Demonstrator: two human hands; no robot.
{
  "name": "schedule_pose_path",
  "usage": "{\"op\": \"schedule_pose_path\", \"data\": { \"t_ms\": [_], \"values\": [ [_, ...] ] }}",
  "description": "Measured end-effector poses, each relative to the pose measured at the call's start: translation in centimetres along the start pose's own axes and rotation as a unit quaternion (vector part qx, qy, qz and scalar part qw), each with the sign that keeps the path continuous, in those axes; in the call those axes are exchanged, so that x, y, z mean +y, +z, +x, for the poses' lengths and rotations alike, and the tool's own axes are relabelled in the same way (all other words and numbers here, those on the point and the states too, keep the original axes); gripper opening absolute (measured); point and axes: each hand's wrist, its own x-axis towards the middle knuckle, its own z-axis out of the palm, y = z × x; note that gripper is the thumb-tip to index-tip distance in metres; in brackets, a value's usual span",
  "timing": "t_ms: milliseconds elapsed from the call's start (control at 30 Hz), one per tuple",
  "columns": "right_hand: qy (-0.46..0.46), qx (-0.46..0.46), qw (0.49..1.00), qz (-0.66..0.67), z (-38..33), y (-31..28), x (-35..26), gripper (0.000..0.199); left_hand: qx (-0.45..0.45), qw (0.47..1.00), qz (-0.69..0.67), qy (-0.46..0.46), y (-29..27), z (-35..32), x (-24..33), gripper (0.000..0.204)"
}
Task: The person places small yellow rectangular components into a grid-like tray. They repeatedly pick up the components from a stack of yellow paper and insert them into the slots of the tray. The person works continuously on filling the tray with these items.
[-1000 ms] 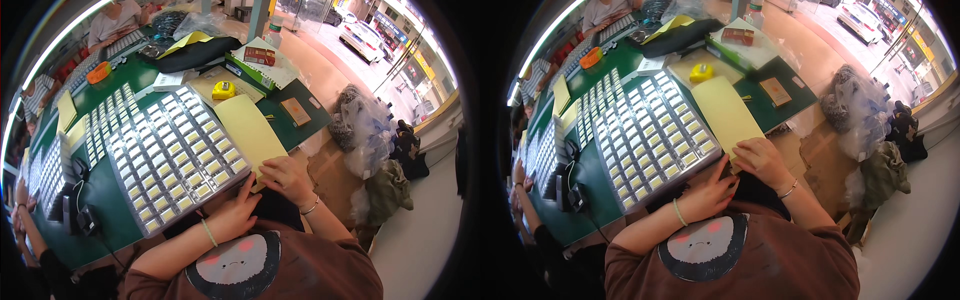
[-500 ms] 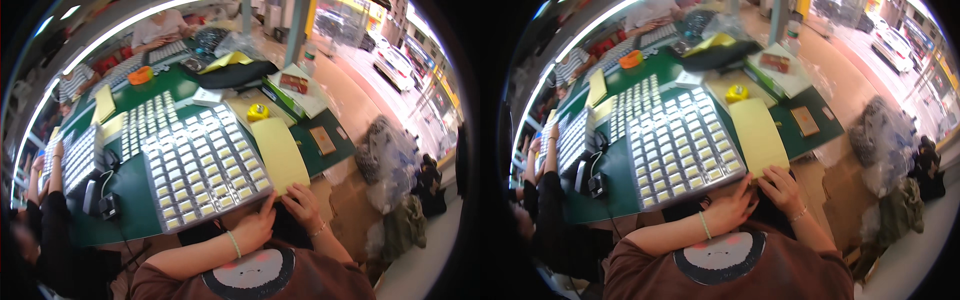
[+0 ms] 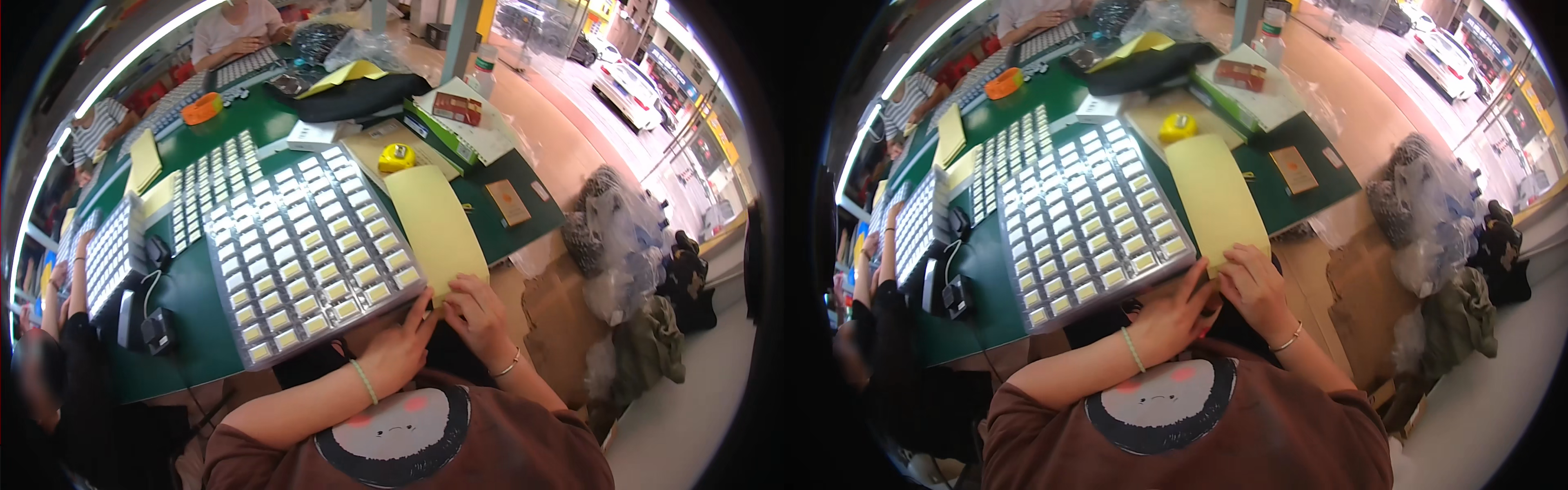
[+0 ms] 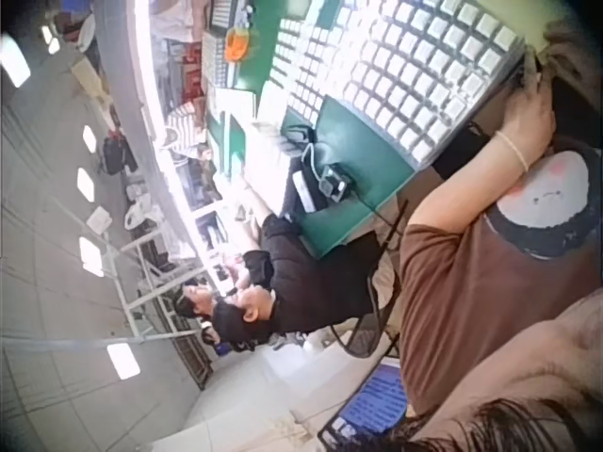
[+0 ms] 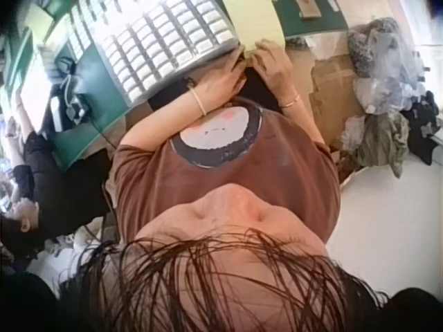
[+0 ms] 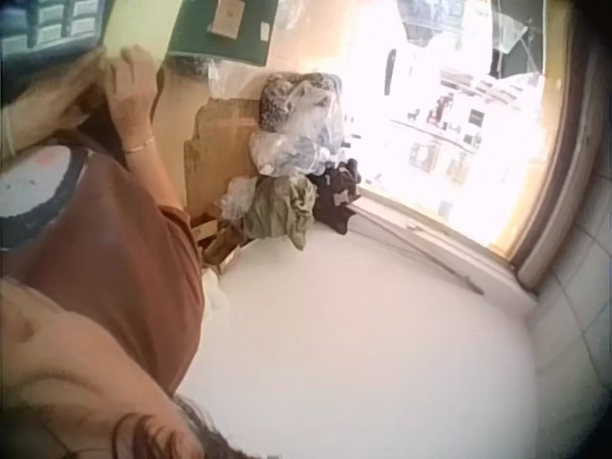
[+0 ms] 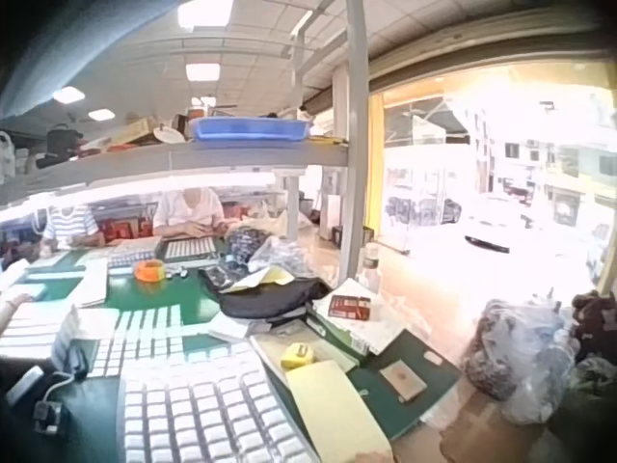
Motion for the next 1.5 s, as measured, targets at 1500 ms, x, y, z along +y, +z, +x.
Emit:
{"op": "schedule_pose_path", "data": {
  "t_ms": [1500],
  "values": [
    [0.175, -0.179, 0.893, 0.374, 15.5, 6.0, -15.6, 0.009, 0.289, 0.937, -0.182, -0.073, -17.2, -9.8, -8.3, 0.01]
  ]
}}
